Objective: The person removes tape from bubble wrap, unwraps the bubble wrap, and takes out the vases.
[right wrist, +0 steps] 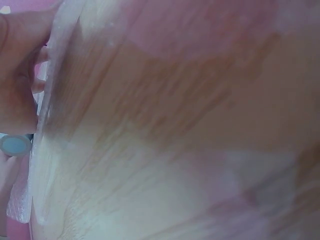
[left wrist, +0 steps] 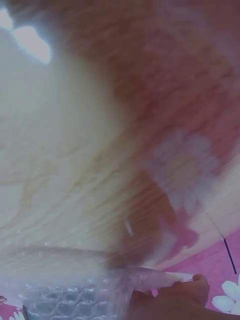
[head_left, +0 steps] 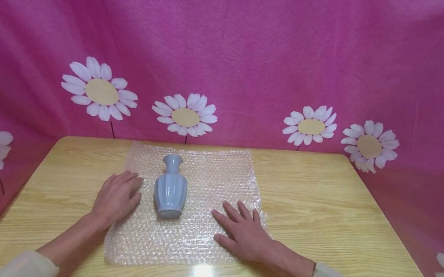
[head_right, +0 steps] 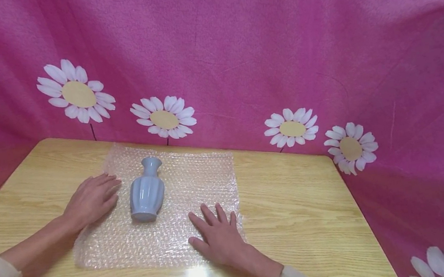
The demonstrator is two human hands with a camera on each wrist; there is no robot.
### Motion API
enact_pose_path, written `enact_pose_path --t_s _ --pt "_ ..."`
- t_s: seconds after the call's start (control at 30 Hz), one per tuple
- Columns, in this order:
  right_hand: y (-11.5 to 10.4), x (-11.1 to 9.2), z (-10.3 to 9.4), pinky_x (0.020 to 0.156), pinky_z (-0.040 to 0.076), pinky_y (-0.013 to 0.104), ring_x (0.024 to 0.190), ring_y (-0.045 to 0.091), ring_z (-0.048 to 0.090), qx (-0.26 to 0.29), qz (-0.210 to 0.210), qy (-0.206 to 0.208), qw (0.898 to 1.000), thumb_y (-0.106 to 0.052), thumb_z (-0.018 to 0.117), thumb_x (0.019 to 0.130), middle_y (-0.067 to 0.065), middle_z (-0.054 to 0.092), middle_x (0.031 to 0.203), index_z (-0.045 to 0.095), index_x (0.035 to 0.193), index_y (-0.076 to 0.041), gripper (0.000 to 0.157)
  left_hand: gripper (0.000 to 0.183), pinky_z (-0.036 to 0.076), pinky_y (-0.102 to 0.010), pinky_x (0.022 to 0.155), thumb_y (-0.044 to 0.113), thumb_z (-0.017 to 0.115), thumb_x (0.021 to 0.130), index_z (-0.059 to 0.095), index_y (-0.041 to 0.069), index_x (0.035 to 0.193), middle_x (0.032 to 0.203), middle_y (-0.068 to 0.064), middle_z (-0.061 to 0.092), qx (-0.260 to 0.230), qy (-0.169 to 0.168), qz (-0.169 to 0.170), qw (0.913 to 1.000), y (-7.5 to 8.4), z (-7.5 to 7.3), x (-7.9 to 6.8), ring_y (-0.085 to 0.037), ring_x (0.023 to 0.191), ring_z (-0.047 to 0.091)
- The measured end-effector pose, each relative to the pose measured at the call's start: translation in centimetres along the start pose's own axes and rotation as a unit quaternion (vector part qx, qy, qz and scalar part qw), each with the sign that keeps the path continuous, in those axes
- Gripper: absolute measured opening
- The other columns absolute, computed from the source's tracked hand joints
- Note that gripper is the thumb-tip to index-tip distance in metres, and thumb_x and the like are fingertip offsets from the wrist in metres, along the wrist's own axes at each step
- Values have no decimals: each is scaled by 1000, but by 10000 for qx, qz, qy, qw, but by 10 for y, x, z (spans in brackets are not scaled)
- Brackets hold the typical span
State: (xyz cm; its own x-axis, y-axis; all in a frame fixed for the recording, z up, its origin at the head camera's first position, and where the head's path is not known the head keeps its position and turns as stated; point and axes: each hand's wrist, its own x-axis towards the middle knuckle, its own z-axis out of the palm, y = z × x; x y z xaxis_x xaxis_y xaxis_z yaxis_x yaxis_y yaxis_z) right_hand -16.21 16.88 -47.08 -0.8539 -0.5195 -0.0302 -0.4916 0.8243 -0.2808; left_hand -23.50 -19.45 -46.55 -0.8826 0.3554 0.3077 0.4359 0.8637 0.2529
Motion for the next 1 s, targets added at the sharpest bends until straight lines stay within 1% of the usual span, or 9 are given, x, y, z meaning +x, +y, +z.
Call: enact_pose_path --t_s 0.17,0.3,0.43,0.53,0.67,0.77,0.87,1.0 --pt "1 0 1 104 16 79 144 52 17 3 -4 23 10000 -55 41 102 13 26 162 37 156 -24 62 21 30 -67 107 10 63 88 72 1 105 122 -24 65 197 -110 170 9996 -1 -2 2 -46 122 53" --pt "1 0 2 104 16 78 144 51 17 -16 10 17 10000 -56 41 102 12 26 162 37 156 -25 62 17 35 -67 103 9 66 86 73 0 100 116 -25 67 192 -38 350 9992 -1 -3 3 -45 115 58" --pt "1 0 2 104 16 78 144 51 17 4 22 1 10000 -56 41 102 12 25 162 37 156 -25 63 14 45 -61 96 5 69 83 73 -1 95 109 -25 69 110 86 533 9985 -2 -4 4 -44 104 63" --pt "1 0 1 105 16 78 144 51 16 21 29 -17 10000 -56 41 102 13 25 162 36 156 -25 63 11 50 -57 91 3 70 82 72 0 91 105 -24 69 65 100 545 9984 -2 -4 5 -43 99 65" --pt "0 0 1 105 16 78 144 51 16 6 29 -30 10000 -56 40 102 13 25 162 36 156 -24 63 2 53 -56 81 3 69 80 69 4 82 95 -19 70 31 115 515 9986 -1 -4 6 -42 91 66" --pt "0 0 0 104 16 79 144 51 16 -7 26 -31 10000 -56 40 102 13 25 162 36 156 -24 63 4 54 -56 77 5 68 81 70 3 84 93 -18 70 2 170 443 9989 1 -5 6 -41 89 65" --pt "0 0 0 104 16 79 144 51 16 -14 27 -23 10000 -56 40 102 13 25 162 36 156 -24 63 18 53 -57 82 8 66 84 73 -2 97 100 -21 71 -61 234 285 9993 3 -5 7 -43 95 65" --pt "0 0 0 104 16 79 144 51 17 -32 24 -13 10000 -56 40 102 13 25 162 36 156 -24 63 26 52 -57 86 12 59 90 72 -3 106 108 -22 70 -239 255 1 9994 7 -4 10 -44 103 63"
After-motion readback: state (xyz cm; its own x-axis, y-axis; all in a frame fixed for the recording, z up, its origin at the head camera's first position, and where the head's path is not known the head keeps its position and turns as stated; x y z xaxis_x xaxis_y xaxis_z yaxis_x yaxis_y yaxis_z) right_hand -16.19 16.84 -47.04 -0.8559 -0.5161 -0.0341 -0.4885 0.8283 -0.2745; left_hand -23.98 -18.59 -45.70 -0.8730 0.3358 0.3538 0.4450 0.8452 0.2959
